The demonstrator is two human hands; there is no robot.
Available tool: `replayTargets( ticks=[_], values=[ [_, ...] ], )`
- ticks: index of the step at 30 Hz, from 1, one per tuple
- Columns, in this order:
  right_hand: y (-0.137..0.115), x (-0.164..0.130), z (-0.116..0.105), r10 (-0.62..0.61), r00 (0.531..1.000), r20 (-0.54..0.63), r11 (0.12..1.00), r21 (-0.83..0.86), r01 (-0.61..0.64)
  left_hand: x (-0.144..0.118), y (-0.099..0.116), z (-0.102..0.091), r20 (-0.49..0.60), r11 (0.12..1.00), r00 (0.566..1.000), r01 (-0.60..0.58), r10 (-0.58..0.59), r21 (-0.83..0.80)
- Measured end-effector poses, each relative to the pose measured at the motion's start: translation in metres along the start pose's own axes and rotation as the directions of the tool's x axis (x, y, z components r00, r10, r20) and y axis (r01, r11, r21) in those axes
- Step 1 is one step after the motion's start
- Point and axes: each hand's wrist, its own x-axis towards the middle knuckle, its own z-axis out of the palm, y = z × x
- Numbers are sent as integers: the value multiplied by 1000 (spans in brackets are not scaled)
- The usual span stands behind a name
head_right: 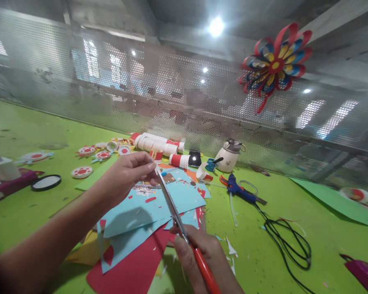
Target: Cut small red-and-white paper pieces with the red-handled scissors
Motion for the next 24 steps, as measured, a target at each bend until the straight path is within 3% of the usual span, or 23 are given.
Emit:
replayTargets(
  ticks=[18,24],
  values=[
    [4,2,4,0,1000,-4,995,104,1,1,-4,-2,4,1000,1000,-18,18,-7],
    [4,3,2,-20,1000,23,999,38,20,1,-5,-2,2,1000,1000,-22,22,-15]
  ],
)
